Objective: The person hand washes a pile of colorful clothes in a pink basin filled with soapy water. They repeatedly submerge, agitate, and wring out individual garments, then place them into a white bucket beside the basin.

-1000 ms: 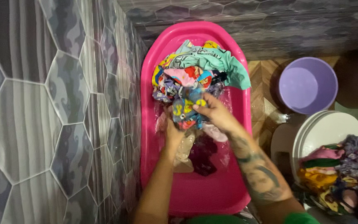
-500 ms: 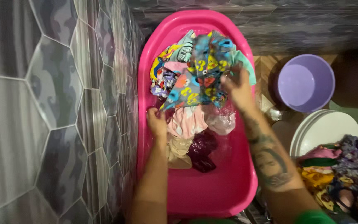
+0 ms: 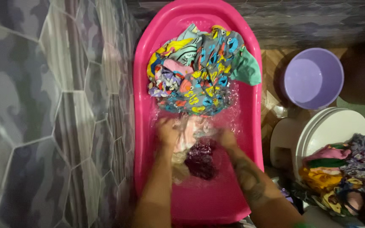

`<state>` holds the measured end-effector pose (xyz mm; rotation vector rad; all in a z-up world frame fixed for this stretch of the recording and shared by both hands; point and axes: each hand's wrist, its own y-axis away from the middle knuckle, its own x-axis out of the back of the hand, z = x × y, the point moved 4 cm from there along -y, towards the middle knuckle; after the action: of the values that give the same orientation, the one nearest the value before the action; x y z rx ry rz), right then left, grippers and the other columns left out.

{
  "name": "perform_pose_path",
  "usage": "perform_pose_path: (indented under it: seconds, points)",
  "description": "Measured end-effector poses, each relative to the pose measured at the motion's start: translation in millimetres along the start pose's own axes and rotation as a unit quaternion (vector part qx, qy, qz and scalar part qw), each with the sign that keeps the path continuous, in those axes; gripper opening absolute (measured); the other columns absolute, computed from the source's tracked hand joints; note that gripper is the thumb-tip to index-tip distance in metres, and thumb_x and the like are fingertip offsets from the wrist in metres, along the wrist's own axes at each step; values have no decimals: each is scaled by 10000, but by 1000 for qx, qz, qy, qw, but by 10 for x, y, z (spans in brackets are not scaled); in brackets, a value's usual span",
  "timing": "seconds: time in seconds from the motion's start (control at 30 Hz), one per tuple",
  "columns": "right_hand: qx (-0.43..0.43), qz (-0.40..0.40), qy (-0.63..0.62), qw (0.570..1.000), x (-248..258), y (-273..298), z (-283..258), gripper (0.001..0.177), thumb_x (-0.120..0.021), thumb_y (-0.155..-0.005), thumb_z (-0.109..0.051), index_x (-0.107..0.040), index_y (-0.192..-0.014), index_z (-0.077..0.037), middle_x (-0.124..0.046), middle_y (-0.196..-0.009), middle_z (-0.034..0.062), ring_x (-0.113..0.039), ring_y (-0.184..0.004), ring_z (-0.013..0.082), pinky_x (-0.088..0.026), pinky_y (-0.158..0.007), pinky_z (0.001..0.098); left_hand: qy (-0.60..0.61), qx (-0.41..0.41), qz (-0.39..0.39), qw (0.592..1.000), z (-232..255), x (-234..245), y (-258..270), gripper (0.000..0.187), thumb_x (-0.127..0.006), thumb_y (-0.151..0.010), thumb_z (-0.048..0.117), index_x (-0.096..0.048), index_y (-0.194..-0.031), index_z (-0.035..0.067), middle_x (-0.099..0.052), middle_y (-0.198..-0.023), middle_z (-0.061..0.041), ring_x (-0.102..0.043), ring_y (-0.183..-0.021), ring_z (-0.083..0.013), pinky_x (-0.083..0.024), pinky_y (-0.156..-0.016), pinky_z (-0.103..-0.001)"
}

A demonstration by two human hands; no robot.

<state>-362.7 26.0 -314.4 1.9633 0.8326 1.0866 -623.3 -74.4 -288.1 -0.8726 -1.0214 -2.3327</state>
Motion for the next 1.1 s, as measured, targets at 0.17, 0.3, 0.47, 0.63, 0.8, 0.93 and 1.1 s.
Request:
perform_pose_path:
  seconds: [0.17, 0.3, 0.47, 0.63, 0.8, 0.93, 1.1]
  points:
    - [333, -172, -378, 846, 274, 551, -754, 917, -696, -769, -48, -231, -1545, -203, -454, -1490, 78, -489, -1335, 257, -469, -1089, 462, 343, 52, -246, 905, 1177, 312, 672, 146, -678, -953, 161, -705, -1091, 122, -714, -858, -65, -641, -648, -126, -532, -539, -254]
    - [372, -153, -148, 903, 417, 852, -815, 718, -826, -740, -106, -522, -1391, -92, -491, -1440, 122, -460, -1353, 317, -401, -1114, 466, 607, -76, -294, 734, 1476, 1012, 1148, 122, -654, -944, 23, -672, -1048, 84, -675, -887, -43, -606, -683, -100, -504, -551, -248]
    - [266, -74, 53, 960, 831, 310, -772, 404, -870, -714, -282, -796, -1055, -77, -581, -1234, 174, -571, -1189, 297, -527, -1025, 432, 369, -129, -5, 920, 683, 1589, 357, 99, -673, -898, -52, -618, -937, 21, -678, -930, -100, -656, -852, -164, -586, -733, -312]
    - [277, 215, 84, 933, 441, 118, -737, 490, -791, -781, -346, -648, -1186, -112, -563, -1275, 171, -653, -1077, 316, -566, -928, 477, -38, -67, -33, 996, 443, 77, 28, 127, -660, -917, 1, -592, -1015, 44, -642, -1012, -114, -633, -919, -201, -565, -784, -341]
    - [325, 295, 351, 827, -10, 347, -726, 517, -684, -847, -346, -525, -1320, -216, -552, -1291, 261, -670, -1076, 345, -592, -844, 486, -143, -41, -57, 987, -135, -531, 265, 178, -646, -935, 54, -566, -1093, 67, -607, -1095, -128, -609, -987, -239, -544, -836, -370]
    - [61, 112, 212, 969, 248, 482, -651, 455, -656, -929, -380, -551, -1342, -219, -590, -1307, 272, -684, -1016, 335, -589, -786, 413, 328, 168, -56, 928, -415, -173, 11, 225, -635, -950, 96, -545, -1156, 85, -579, -1160, -140, -590, -1041, -269, -527, -877, -394]
    - [565, 186, -68, 801, -14, 1514, -1488, 417, -865, -577, -406, -760, -831, -92, -652, -1214, 149, -562, -1182, 387, -496, -986, 508, 652, 243, -225, 682, 288, -283, 347, 287, -622, -969, 149, -519, -1234, 108, -543, -1243, -154, -566, -1109, -306, -505, -928, -423]
